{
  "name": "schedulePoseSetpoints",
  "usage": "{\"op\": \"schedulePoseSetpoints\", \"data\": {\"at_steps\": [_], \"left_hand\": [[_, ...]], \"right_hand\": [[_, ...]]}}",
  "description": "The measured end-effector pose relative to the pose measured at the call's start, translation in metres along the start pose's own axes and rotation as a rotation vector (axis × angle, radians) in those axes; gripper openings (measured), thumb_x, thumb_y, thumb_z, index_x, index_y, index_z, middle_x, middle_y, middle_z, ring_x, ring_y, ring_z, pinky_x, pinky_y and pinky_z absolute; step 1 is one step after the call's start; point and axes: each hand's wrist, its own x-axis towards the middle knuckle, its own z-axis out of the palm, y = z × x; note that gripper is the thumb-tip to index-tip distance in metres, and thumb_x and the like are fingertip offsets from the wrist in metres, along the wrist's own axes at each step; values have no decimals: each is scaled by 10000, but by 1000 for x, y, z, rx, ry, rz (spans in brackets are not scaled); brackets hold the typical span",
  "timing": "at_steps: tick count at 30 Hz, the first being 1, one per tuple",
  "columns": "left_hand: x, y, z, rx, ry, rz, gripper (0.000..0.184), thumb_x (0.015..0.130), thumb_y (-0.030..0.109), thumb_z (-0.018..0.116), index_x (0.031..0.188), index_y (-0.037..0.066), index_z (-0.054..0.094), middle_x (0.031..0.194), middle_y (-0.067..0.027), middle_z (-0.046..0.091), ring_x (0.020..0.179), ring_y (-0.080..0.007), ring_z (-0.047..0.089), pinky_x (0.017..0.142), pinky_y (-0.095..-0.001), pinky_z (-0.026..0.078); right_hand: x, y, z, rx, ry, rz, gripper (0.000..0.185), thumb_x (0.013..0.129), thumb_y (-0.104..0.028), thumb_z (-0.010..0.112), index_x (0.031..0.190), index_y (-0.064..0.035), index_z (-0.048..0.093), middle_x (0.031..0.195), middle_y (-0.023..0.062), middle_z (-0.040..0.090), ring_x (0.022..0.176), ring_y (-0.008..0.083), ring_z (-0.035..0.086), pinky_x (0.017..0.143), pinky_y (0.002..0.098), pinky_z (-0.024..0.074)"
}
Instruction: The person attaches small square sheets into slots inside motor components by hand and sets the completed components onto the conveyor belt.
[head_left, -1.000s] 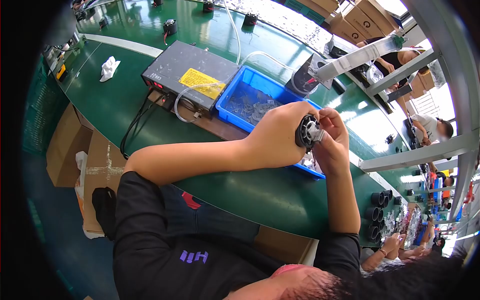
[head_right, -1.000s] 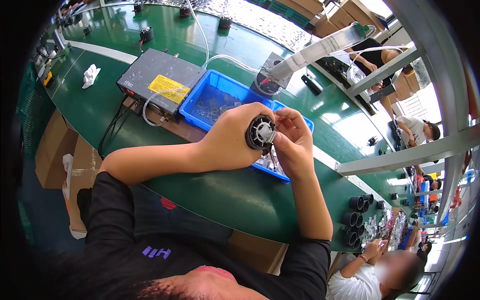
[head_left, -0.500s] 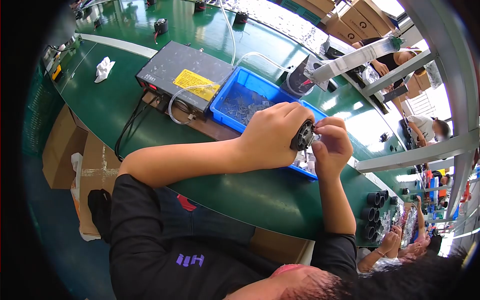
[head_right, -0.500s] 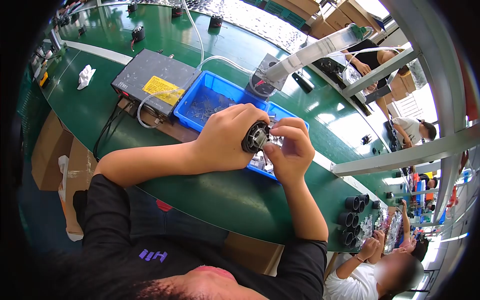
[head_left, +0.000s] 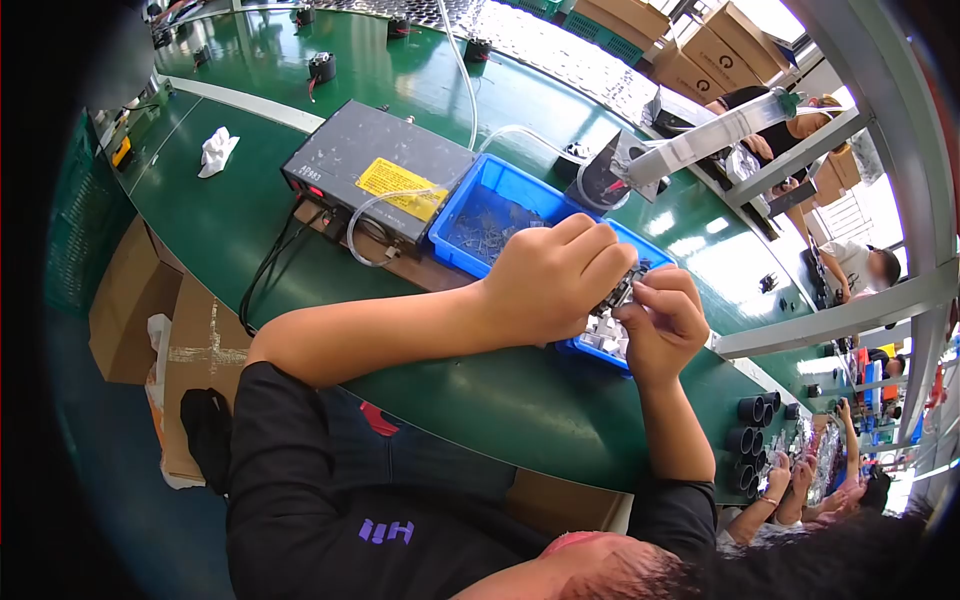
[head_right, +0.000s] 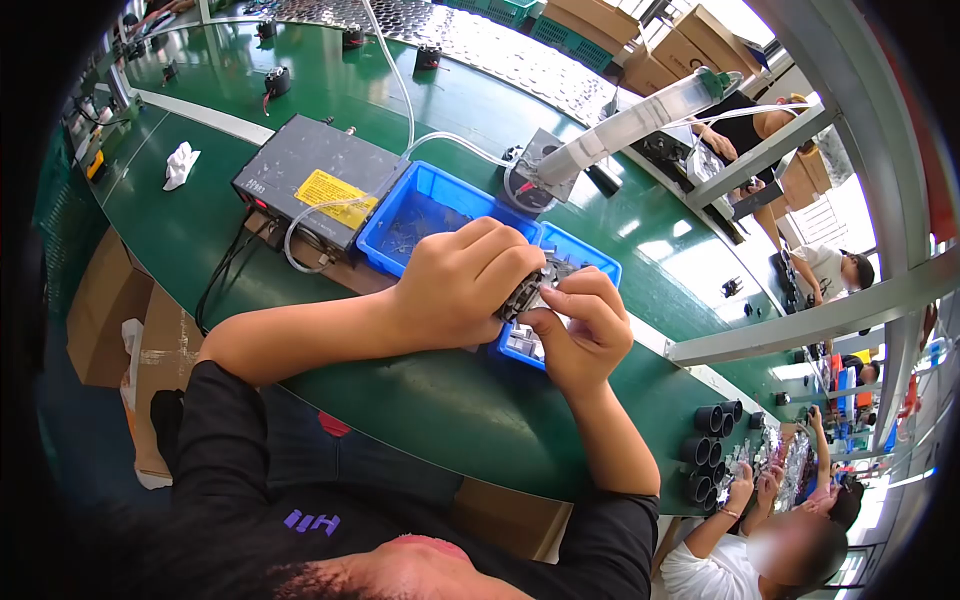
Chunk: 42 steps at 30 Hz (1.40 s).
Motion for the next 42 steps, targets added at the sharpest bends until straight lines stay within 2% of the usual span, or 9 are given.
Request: {"op": "schedulePoseSetpoints", "data": {"at_steps": [4,9,19,35,40,42], "left_hand": [[1,-3,-1,70,-1,59,348,757,72,785,1076,53,646,921,-70,656,761,-219,626,561,-299,497],[-4,-2,4,55,8,82,332,772,57,767,1077,35,641,929,-89,651,772,-225,617,590,-305,511],[-5,-2,7,53,0,92,337,765,41,741,1084,25,632,937,-100,628,776,-232,585,625,-308,505],[-8,-1,8,85,-7,79,367,751,35,731,1104,29,627,938,-88,615,768,-228,574,609,-300,487],[-8,0,6,96,-22,40,405,735,23,756,1122,31,637,953,-115,640,771,-248,607,629,-322,507],[-10,-1,7,-94,-162,-205,428,726,16,767,1135,30,640,976,-135,661,793,-263,636,666,-333,529]], "right_hand": [[7,-5,0,-56,-46,-36,235,747,-37,948,928,-29,798,928,52,686,780,171,525,730,302,441],[10,-14,1,-89,-63,-31,209,733,-4,941,887,-23,801,894,47,693,737,166,509,713,300,434],[10,-9,-1,-54,-98,-3,210,710,55,924,855,-23,795,876,46,708,725,162,524,699,301,441],[13,-8,-2,-25,-117,48,220,694,97,907,840,-20,790,842,43,710,734,166,557,703,295,458],[11,-6,-2,-66,-125,21,185,731,69,900,864,-19,807,915,65,722,755,173,573,712,287,467],[13,-9,-1,-184,-139,105,140,810,19,864,937,-9,809,969,81,724,792,181,589,736,291,477]]}}
